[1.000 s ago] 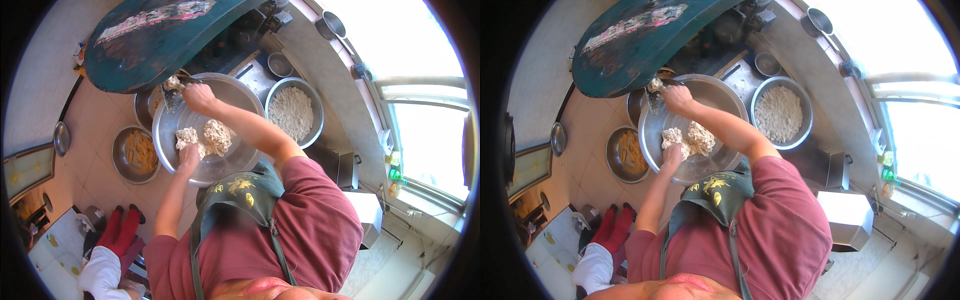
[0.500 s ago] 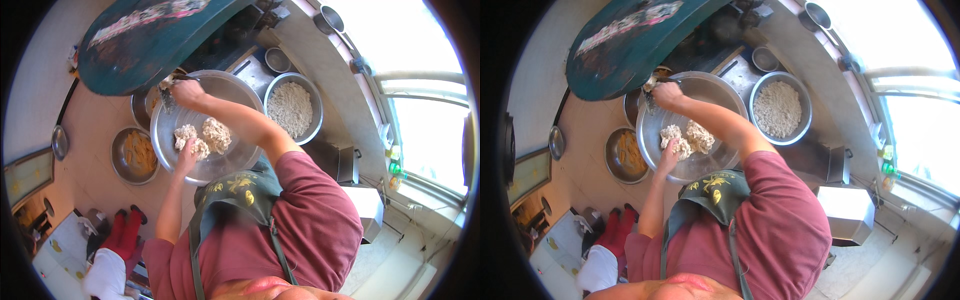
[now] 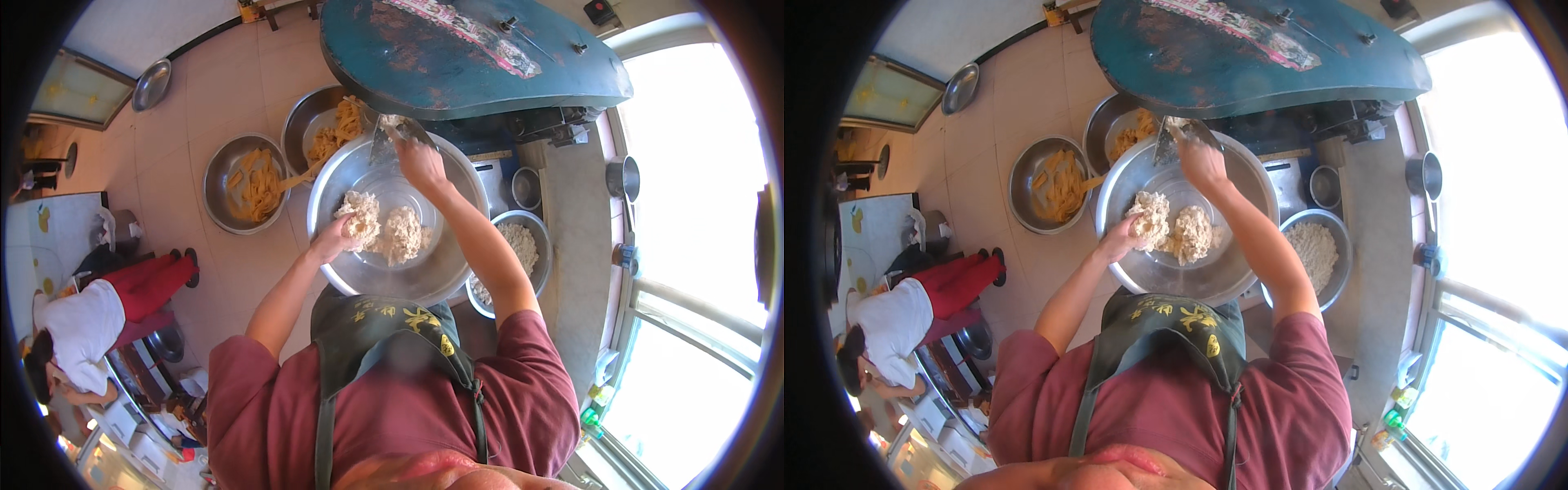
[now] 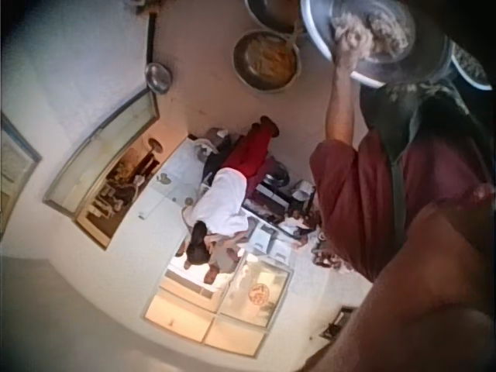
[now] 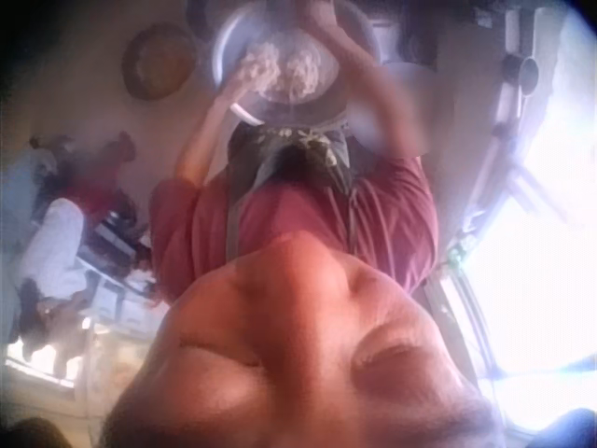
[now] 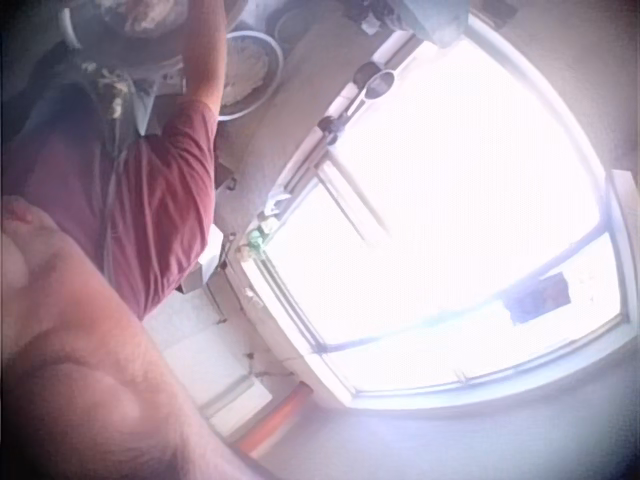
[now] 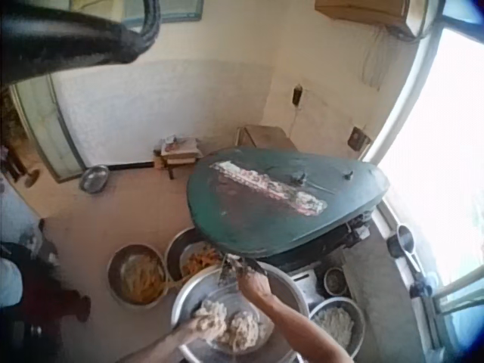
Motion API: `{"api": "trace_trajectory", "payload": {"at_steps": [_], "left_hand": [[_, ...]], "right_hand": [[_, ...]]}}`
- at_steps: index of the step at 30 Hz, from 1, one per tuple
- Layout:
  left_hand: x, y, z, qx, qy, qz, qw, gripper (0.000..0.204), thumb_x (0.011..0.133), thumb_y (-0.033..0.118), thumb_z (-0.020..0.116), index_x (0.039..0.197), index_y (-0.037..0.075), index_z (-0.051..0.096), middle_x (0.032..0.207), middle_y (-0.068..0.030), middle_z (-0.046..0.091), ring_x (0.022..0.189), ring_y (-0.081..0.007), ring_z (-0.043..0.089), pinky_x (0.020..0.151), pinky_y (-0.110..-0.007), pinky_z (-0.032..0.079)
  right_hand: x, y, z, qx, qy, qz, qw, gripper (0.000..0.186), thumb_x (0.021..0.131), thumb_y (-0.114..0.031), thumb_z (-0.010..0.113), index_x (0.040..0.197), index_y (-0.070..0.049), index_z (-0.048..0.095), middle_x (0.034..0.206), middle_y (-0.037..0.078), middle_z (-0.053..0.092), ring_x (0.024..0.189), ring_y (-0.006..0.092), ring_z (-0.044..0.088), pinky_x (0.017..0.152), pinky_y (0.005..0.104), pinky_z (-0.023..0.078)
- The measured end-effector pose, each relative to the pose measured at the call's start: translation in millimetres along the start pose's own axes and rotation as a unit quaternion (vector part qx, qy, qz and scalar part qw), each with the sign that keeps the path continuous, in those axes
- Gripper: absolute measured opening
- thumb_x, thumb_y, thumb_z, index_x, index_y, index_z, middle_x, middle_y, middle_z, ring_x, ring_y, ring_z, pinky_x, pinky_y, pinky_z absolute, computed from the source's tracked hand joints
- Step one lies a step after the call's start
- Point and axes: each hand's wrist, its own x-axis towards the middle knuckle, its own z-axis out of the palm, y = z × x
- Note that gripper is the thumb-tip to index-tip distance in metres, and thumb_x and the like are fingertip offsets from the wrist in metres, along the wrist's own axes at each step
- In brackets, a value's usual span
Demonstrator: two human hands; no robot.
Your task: The person prepares dough by hand in a large metal basin, repeatedly folding and pressing the dough while occasionally scraping the sides of the basin with a small tool.
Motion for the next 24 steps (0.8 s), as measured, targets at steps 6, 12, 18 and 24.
{"api": "trace_trajectory", "payload": {"at_steps": [6, 12, 18, 24], "left_hand": [[-9.2, 8.8, 13.2, 0.057, -0.003, 0.041, 0.998, 0.069, 0.079, -0.003, 0.073, 0.142, 0.001, 0.045, 0.125, -0.0074, 0.06, 0.109, -0.0153, 0.06, 0.094, -0.03, 0.05], [5.7, 10.1, 18.5, 0.022, -0.048, 0.056, 0.997, 0.051, 0.082, 0.004, 0.071, 0.13, 0.001, 0.054, 0.117, -0.0051, 0.065, 0.104, -0.0144, 0.062, 0.092, -0.029, 0.049], [0.0, 0.9, 0.9, -0.038, 0.003, 0.025, 0.999, 0.05, 0.09, 0.011, 0.065, 0.137, 0.008, 0.046, 0.128, -0.007, 0.059, 0.11, -0.0215, 0.062, 0.096, -0.038, 0.05], [-7.2, 16.6, 21.5, -0.049, -0.014, 0.022, 0.998, 0.047, 0.091, 0.007, 0.063, 0.134, 0.005, 0.046, 0.127, -0.0107, 0.058, 0.113, -0.0259, 0.062, 0.091, -0.044, 0.057]], "right_hand": [[1.1, 1.3, 9.5, 0.026, -0.012, 0.041, 0.999, 0.054, 0.095, -0.01, 0.04, 0.146, -0.029, 0.042, 0.107, 0.018, 0.068, 0.089, 0.0335, 0.07, 0.071, 0.0471, 0.056], [47.1, 25.7, 42.0, 0.031, 0.092, -0.001, 0.995, 0.031, 0.098, -0.027, 0.046, 0.098, -0.006, 0.068, 0.087, 0.016, 0.072, 0.083, 0.035, 0.069, 0.067, 0.0479, 0.054], [-8.4, -10.3, 8.6, 0.113, 0.071, 0.042, 0.99, 0.03, 0.1, -0.024, 0.045, 0.099, -0.007, 0.07, 0.089, 0.02, 0.069, 0.077, 0.0354, 0.069, 0.069, 0.0447, 0.055], [22.6, 8.0, 32.1, 0.129, 0.091, 0.075, 0.985, 0.032, 0.096, -0.028, 0.051, 0.096, -0.002, 0.069, 0.088, 0.02, 0.07, 0.085, 0.0366, 0.069, 0.074, 0.045, 0.055]]}}
